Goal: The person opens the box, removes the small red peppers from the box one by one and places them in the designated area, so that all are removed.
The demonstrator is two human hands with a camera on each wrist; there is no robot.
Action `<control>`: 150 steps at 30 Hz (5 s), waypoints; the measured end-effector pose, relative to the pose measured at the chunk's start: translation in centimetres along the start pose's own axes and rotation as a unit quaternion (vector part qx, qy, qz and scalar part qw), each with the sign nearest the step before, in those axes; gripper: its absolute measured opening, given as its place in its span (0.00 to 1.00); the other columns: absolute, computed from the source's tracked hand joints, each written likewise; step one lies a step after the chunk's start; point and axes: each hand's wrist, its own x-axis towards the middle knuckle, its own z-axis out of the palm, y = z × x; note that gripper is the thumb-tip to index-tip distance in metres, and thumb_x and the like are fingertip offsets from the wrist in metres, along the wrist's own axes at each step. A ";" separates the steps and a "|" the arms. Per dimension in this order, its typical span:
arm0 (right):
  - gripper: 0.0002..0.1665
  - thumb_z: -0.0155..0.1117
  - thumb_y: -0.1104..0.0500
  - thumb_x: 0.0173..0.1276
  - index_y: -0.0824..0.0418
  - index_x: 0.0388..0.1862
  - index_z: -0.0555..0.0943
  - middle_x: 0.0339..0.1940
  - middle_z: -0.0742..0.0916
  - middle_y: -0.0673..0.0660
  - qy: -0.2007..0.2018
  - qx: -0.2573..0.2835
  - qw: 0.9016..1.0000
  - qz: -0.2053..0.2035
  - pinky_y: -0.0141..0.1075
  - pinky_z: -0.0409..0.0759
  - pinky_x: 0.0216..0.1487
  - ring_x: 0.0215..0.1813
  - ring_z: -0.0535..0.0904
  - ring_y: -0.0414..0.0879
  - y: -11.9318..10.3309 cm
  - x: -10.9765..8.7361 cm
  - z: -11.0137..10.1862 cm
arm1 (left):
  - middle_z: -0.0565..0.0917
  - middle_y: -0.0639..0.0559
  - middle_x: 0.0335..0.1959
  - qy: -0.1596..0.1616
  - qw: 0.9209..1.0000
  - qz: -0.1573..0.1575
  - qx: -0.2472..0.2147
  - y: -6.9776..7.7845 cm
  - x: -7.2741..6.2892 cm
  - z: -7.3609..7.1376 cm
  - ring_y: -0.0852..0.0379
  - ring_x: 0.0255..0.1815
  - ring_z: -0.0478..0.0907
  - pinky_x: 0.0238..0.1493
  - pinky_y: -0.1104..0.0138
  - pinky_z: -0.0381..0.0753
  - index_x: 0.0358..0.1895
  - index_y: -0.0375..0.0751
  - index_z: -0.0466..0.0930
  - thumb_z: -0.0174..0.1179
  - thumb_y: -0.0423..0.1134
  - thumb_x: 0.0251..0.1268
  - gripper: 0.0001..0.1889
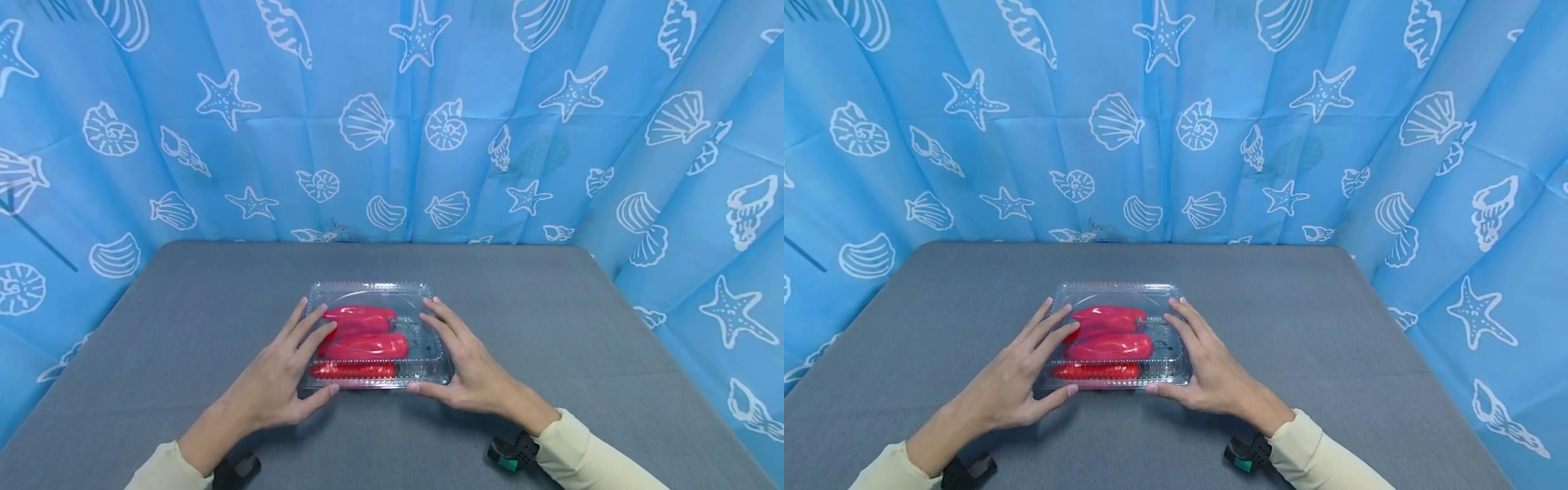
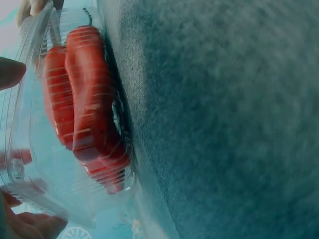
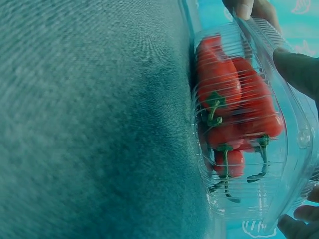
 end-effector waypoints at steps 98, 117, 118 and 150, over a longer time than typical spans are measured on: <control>0.43 0.66 0.58 0.70 0.69 0.77 0.58 0.80 0.60 0.70 0.058 -0.071 0.996 -0.005 0.59 0.73 0.65 0.72 0.70 0.64 -0.7 -0.1 1.6 | 0.56 0.40 0.80 0.101 0.992 -0.060 -0.041 0.9 0.0 0.0 0.39 0.80 0.53 0.62 0.45 0.77 0.69 0.33 0.64 0.68 0.36 0.66 0.32; 0.34 0.59 0.69 0.63 0.75 0.69 0.70 0.67 0.78 0.71 0.171 -0.087 0.980 -0.059 0.42 0.87 0.47 0.42 0.85 0.50 -0.9 0.3 0.5 | 0.55 0.42 0.81 0.115 0.989 -0.056 -0.081 0.9 0.1 -0.4 0.39 0.76 0.62 0.60 0.47 0.79 0.72 0.33 0.62 0.66 0.33 0.66 0.33; 0.34 0.60 0.68 0.64 0.75 0.70 0.70 0.67 0.78 0.71 0.174 -0.082 0.980 -0.056 0.48 0.86 0.51 0.49 0.86 0.55 -1.0 0.4 0.3 | 0.56 0.41 0.81 0.122 0.987 -0.054 -0.088 0.9 0.2 -0.5 0.39 0.76 0.63 0.60 0.47 0.79 0.72 0.33 0.62 0.67 0.32 0.65 0.34; 0.26 0.63 0.66 0.73 0.73 0.67 0.74 0.63 0.82 0.67 0.144 0.153 0.972 0.103 0.44 0.79 0.63 0.62 0.81 0.59 1.0 7.4 -5.2 | 0.59 0.39 0.79 0.103 0.920 -0.144 -0.351 -3.3 6.7 -4.2 0.44 0.80 0.54 0.78 0.50 0.55 0.79 0.35 0.49 0.60 0.37 0.73 0.38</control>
